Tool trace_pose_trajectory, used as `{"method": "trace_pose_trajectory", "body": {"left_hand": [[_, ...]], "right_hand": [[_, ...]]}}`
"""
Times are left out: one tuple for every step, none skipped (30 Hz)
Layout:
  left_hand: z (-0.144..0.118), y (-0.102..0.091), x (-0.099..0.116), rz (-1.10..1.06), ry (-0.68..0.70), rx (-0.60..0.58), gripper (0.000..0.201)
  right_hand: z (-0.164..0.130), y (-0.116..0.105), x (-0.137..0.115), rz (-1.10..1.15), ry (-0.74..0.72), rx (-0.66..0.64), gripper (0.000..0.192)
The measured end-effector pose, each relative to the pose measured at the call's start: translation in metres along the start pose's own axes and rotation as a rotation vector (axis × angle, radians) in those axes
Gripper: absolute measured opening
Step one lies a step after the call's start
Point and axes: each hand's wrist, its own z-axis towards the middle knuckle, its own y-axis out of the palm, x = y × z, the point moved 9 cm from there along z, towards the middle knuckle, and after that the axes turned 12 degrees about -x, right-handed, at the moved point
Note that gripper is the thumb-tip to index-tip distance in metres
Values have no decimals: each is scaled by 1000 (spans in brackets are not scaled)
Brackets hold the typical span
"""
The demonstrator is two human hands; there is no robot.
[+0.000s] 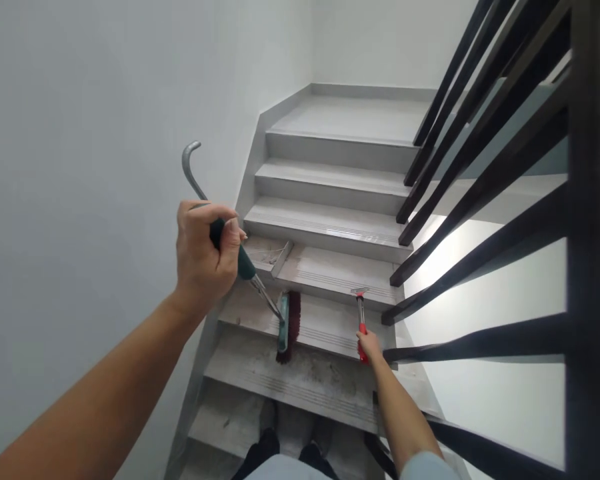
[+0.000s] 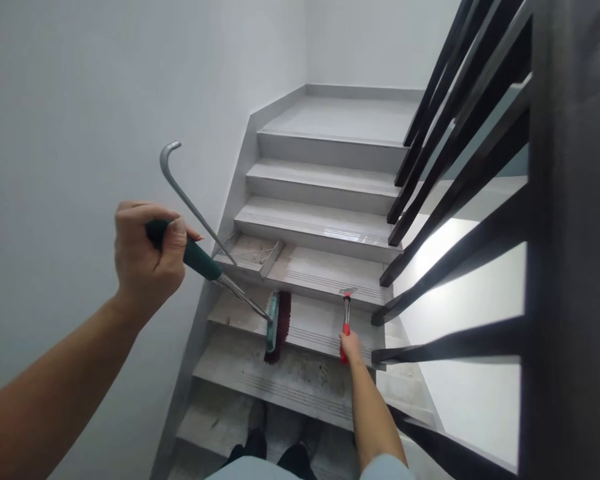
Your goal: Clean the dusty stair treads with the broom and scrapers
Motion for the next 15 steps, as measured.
{"method": "trace_pose_trajectory", "body": {"left_hand": [[0,0,3,0,17,-3,15],[-1,1,6,2,29,-4,16],[-1,1,8,0,30,-5,17],[-1,1,10,-6,29,-4,17],[0,1,11,-8,30,2,18],[0,1,12,-5,31,9,18],[1,0,13,1,36,15,17],[2,0,14,8,46,22,17],[2,0,14,10,55,26,17],[3,0,14,10,63,31,17],[4,1,13,2,66,32,17],[4,1,11,-12,55,30,18],[5,2,10,-19,47,30,18],[5,2,9,-20,40,33,17],[5,2,9,-19,34,35,17]], "right_hand": [[9,2,1,-13,-11,0,14],[17,4,5,-3,-19,-5,18],[23,6,9,21,-22,-17,22],[28,8,15,46,-20,-34,26],[32,10,21,59,-10,-53,28],[35,10,28,54,12,-71,30],[38,9,34,23,42,-90,32],[39,6,39,-40,73,-99,34],[40,2,41,-134,98,-102,36],[41,-5,41,-246,111,-97,39],[41,-12,39,-358,111,-92,40],[40,-18,35,-456,99,-85,41],[40,-25,30,-527,82,-81,40],[39,-30,26,-569,66,-83,40],[39,-35,23,-587,55,-94,40]]}}
